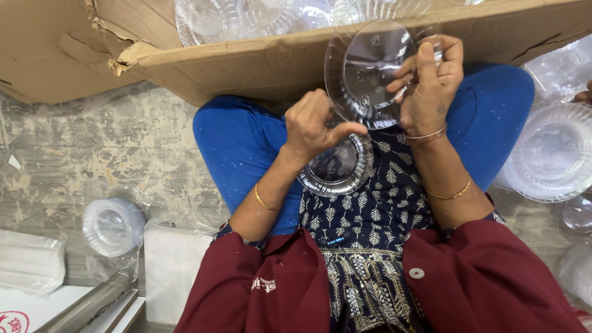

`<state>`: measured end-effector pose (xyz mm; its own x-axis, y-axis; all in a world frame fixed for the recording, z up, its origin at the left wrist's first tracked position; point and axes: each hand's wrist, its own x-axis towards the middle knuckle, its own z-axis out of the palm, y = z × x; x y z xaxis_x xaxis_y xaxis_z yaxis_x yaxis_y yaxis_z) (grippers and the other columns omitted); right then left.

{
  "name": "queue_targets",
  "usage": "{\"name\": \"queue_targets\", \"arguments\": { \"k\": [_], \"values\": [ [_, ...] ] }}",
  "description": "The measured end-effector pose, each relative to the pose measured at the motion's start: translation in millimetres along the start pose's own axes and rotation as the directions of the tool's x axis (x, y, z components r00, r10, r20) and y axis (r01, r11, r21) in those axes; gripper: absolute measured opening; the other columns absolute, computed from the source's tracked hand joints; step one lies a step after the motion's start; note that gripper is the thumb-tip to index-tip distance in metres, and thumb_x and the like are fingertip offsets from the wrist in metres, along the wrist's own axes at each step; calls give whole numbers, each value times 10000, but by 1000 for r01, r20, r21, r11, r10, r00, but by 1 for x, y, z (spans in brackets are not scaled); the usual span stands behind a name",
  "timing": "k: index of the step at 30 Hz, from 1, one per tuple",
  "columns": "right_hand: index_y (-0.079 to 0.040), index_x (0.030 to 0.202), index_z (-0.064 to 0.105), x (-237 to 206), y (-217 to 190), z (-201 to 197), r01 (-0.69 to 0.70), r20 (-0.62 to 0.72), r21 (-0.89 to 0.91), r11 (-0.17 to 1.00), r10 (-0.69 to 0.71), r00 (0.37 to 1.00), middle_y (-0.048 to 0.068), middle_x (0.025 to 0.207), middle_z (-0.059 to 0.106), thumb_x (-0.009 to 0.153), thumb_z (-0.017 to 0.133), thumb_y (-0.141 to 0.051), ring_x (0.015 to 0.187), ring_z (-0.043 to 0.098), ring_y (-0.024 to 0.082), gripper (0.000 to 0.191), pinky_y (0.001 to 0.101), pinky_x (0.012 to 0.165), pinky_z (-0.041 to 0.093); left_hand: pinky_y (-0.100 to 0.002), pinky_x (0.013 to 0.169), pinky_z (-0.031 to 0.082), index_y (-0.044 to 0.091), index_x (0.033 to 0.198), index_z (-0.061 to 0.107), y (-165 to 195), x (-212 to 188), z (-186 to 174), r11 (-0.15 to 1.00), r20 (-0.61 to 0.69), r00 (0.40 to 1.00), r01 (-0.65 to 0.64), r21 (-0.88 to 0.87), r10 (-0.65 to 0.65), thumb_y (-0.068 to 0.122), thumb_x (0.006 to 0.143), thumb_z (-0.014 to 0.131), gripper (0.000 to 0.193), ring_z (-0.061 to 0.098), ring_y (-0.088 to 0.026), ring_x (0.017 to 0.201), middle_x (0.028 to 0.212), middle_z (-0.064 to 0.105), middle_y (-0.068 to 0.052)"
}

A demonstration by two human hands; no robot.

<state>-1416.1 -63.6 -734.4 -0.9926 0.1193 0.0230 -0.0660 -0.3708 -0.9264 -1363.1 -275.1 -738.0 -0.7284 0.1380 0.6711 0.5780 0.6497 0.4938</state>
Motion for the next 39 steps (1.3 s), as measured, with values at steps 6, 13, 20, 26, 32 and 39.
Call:
{"name": "queue_targets", "arguments": {
  "k": [6,13,20,26,32,39],
  "values": [
    [-83,1227,458,-6,1,3,-15,-13,34,999,15,1000,118,826,666,1188,527,-168,526,623,168,116,224,389,404,-374,512,383,90,707,438,6,-2,-2,999,-39,998,-51,9,51,626,808,781,644,467,-215,589,667,420,-43],
    [-81,1229,463,-5,2,3,-19,3,31,999,19,1000,127,779,664,1195,534,-174,531,625,175,122,229,393,409,-328,522,410,70,785,501,1,1,-4,1000,-86,996,-20,2,20,687,829,724,657,487,-193,604,692,450,-19],
    [-92,1221,444,-6,1,7,-20,-26,57,998,22,999,120,813,655,1188,527,-179,539,625,179,125,230,387,410,-356,550,413,119,773,508,2,-10,5,996,23,998,-63,58,62,585,884,777,550,498,-211,653,731,464,-38],
    [-91,1228,448,-8,1,8,-24,-11,26,999,24,1000,122,829,659,1196,522,-186,528,621,167,125,227,387,407,-343,548,434,65,824,520,2,3,-6,999,-128,991,-32,19,34,696,824,737,667,511,-204,651,741,489,-46],
    [-88,1227,447,-4,2,8,-11,-29,41,999,12,999,122,787,655,1196,522,-188,539,619,174,129,233,407,407,-356,534,409,86,747,477,0,2,-1,999,-59,998,-11,31,12,670,830,739,646,493,-216,626,700,449,-43],
    [-93,1234,448,-5,2,9,10,-17,47,999,-10,1000,123,827,668,1188,519,-187,532,632,179,127,228,405,423,-383,556,394,98,708,461,-1,-3,0,999,-7,1000,-25,32,26,618,840,771,619,476,-228,637,703,430,-55]
  ]
}}
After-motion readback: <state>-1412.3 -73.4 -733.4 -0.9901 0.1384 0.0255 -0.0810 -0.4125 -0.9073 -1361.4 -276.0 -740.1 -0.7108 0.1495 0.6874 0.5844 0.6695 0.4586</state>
